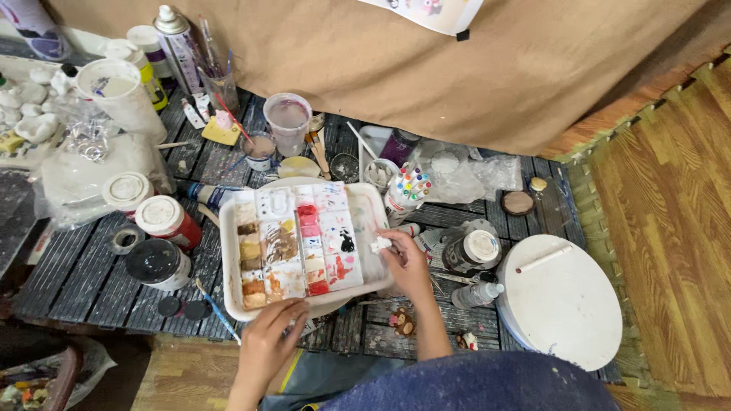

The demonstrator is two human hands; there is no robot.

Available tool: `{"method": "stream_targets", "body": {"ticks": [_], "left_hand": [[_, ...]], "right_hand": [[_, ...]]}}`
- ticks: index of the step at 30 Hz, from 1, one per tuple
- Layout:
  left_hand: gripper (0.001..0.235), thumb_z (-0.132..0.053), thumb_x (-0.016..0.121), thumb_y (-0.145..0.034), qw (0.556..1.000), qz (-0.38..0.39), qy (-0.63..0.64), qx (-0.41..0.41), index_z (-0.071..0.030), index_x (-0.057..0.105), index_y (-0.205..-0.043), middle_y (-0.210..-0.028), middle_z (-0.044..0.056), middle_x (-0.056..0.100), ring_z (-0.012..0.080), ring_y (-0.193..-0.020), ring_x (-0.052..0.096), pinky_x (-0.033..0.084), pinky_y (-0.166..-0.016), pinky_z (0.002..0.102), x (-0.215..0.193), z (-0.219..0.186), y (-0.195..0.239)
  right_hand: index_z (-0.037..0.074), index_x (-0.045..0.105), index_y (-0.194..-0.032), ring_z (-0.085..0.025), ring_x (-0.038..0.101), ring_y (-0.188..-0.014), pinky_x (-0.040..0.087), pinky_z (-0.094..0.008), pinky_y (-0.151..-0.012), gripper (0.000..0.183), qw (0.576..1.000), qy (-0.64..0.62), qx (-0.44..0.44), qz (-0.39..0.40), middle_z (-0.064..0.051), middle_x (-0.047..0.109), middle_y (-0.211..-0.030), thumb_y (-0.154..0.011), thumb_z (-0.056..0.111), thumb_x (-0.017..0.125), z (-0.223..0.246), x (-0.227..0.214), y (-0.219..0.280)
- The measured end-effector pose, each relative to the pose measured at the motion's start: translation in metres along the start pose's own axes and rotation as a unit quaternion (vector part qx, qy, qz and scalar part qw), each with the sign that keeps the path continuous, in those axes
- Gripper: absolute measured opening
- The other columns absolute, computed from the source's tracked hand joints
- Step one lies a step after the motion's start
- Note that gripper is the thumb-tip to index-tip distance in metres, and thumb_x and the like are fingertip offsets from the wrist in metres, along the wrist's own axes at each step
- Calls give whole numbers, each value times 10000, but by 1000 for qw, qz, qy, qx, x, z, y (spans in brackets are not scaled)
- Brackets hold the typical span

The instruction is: The person paints small figurines using a fine brush and a palette of mixed paints. They dip the brush into water, mix colors on the palette, and apply paint to the figurines one at a time.

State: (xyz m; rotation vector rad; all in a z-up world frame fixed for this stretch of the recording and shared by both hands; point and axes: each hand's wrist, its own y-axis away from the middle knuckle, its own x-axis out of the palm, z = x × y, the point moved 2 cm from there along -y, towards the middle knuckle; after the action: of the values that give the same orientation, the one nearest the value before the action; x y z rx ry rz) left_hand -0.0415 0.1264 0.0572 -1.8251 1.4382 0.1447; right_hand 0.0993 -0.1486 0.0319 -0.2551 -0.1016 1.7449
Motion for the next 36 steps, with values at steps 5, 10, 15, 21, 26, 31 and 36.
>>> {"method": "stream_targets", "body": {"ticks": [5, 10, 15, 21, 26, 31, 36], "left_hand": [[149, -116, 767, -824, 998, -22, -20, -57, -91, 762, -971, -1067, 45, 760, 223, -898, 759, 605, -739, 326, -14, 5, -1], [154, -127, 753, -835, 996, -12, -36, -77, -81, 774, -980, -1045, 52, 768, 246, -855, 753, 591, -707, 336, -24, 7, -10], [146, -109, 733, -873, 996, -36, -61, -57, -76, 783, -1006, -1031, 74, 761, 259, -885, 750, 589, -756, 352, -35, 4, -15], [162, -26, 700, -894, 977, -125, -141, -104, -47, 746, -1048, -1069, 105, 737, 305, -992, 708, 563, -866, 398, -76, 23, -10], [323, -34, 715, -898, 925, -184, -303, -138, -38, 691, -1220, -1248, 129, 682, 356, -1154, 632, 508, -978, 470, -111, 42, -3], [583, -203, 786, -865, 910, -141, -314, -229, 0, 561, -1363, -1338, 243, 585, 421, -1178, 601, 483, -917, 504, -119, 65, 14], [762, -304, 827, -858, 918, -148, -262, -259, 31, 483, -1450, -1298, 320, 550, 479, -1146, 574, 494, -935, 526, -114, 92, 13]], "right_hand": [[49, 635, -1227, -193, 692, -1139, 550, -283, -954, 331, 994, 94, 51, -1, -111, 703, -1317, -917, -61, 664, 15, 9, 10], [88, 652, -1227, -227, 736, -1106, 570, -318, -926, 306, 967, 252, -28, -7, -85, 740, -1257, -931, 36, 710, 34, 15, 7], [123, 674, -1212, -298, 664, -1115, 513, -405, -977, 316, 936, 350, 4, 14, -87, 705, -1213, -905, 83, 739, 40, 22, 6], [114, 655, -1172, -261, 666, -1160, 591, -374, -906, 263, 962, 258, 8, -84, -85, 683, -1244, -914, 130, 698, 43, 16, 19], [47, 647, -1135, -321, 621, -1177, 507, -392, -937, 225, 943, 302, -94, -100, -145, 660, -1269, -920, 81, 705, 33, 31, 33], [61, 651, -1107, -307, 629, -1197, 472, -412, -1043, 143, 922, 333, -130, -146, -126, 690, -1248, -965, 55, 653, 21, 47, 38], [55, 638, -1105, -307, 619, -1203, 473, -405, -1032, 142, 930, 325, -106, -139, -131, 681, -1253, -963, 53, 645, 19, 50, 38]]}}
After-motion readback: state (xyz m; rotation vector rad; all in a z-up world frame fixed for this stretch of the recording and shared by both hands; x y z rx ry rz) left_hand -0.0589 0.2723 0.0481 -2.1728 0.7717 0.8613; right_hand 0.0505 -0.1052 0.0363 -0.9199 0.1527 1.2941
